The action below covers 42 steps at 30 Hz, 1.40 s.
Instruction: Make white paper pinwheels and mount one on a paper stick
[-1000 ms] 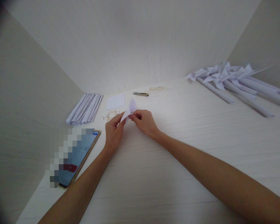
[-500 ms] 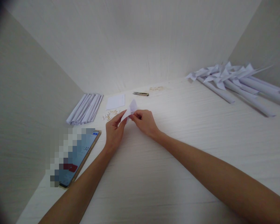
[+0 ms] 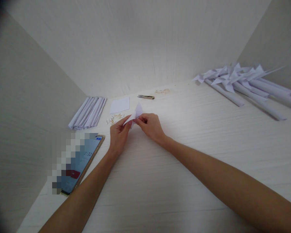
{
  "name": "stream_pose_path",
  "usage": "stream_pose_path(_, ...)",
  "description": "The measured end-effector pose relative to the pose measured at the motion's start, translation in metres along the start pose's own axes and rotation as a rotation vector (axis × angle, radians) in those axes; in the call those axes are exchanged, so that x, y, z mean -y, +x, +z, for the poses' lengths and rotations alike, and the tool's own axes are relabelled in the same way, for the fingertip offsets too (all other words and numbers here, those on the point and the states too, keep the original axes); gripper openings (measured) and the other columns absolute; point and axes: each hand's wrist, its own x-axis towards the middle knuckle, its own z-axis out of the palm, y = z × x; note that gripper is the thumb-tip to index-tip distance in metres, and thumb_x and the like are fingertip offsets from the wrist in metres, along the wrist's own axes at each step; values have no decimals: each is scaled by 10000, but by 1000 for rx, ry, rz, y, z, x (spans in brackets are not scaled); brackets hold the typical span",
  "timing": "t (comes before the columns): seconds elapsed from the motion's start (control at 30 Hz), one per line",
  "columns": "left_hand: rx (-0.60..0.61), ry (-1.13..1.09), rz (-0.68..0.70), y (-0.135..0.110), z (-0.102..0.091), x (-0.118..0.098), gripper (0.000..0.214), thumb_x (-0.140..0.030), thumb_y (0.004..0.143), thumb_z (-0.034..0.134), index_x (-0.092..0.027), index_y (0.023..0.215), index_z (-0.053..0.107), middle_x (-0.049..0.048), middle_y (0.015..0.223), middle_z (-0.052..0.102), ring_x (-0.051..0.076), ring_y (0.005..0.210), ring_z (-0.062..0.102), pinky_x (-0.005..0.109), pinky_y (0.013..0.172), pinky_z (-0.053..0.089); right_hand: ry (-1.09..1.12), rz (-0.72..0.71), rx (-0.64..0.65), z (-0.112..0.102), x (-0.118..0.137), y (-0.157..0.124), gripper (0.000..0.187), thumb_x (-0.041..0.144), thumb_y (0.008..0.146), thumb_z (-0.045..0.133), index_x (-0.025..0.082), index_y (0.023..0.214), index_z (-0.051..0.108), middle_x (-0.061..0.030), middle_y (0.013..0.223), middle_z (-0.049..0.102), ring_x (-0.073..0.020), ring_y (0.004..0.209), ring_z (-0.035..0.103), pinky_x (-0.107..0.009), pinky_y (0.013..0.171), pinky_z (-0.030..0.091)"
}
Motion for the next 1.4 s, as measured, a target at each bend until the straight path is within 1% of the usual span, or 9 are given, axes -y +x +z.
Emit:
stream_pose_path(0.3, 9, -52, -8, 1, 0, 2, 263, -259, 734, 533, -179, 961, 638, 39, 969, 666, 164, 883, 593, 296, 780, 450, 33, 13, 5, 0, 0, 0, 299, 333, 693, 552, 145, 469, 485, 40, 424, 415, -62, 421, 328, -218, 423, 243)
stream_pose_path(0.43, 0, -48, -7, 1, 0, 0, 244, -249, 733, 531, -179, 936, 647, 34, 941, 675, 165, 869, 598, 302, 784, 450, 44, 2, 15, 0, 0, 0, 345, 398, 693, 550, 145, 467, 487, 41, 416, 410, -61, 416, 323, -219, 415, 239)
stream_pose_path(0.57, -14, -53, -2, 2, 0, 0, 239, -250, 736, 521, -173, 920, 652, 29, 897, 682, 161, 856, 593, 305, 794, 442, 58, -6, 30, 0, -1, 0, 342, 390, 695, 556, 146, 468, 481, 47, 406, 406, -59, 409, 328, -215, 416, 249)
stream_pose_path(0.73, -28, -46, -37, 3, -1, 2, 234, -253, 728, 516, -154, 885, 659, 25, 766, 674, 168, 815, 579, 292, 710, 452, 59, -9, 39, 0, 0, -1, 352, 399, 692, 558, 148, 461, 470, 48, 407, 395, -58, 411, 322, -214, 414, 242)
stream_pose_path(0.93, -18, -102, -55, 3, -1, 4, 236, -269, 707, 538, -151, 874, 656, 28, 740, 660, 159, 765, 574, 271, 658, 448, 60, -1, 36, 0, 1, -1, 362, 414, 686, 562, 148, 457, 474, 46, 410, 398, -59, 414, 322, -216, 416, 243)
stream_pose_path(1.2, -6, -168, -80, 4, -1, 7, 231, -255, 701, 534, -139, 860, 654, 24, 718, 657, 152, 747, 576, 270, 686, 446, 39, -10, 31, 0, 1, -1, 355, 396, 693, 562, 146, 456, 475, 44, 409, 398, -58, 412, 323, -215, 418, 240)
stream_pose_path(1.4, 20, -214, -81, 5, -1, 12, 236, -266, 711, 519, -147, 864, 655, 21, 720, 658, 148, 747, 583, 278, 712, 449, 26, -19, 38, -1, 0, -1, 381, 439, 690, 552, 146, 460, 478, 42, 417, 396, -61, 418, 323, -218, 421, 242)
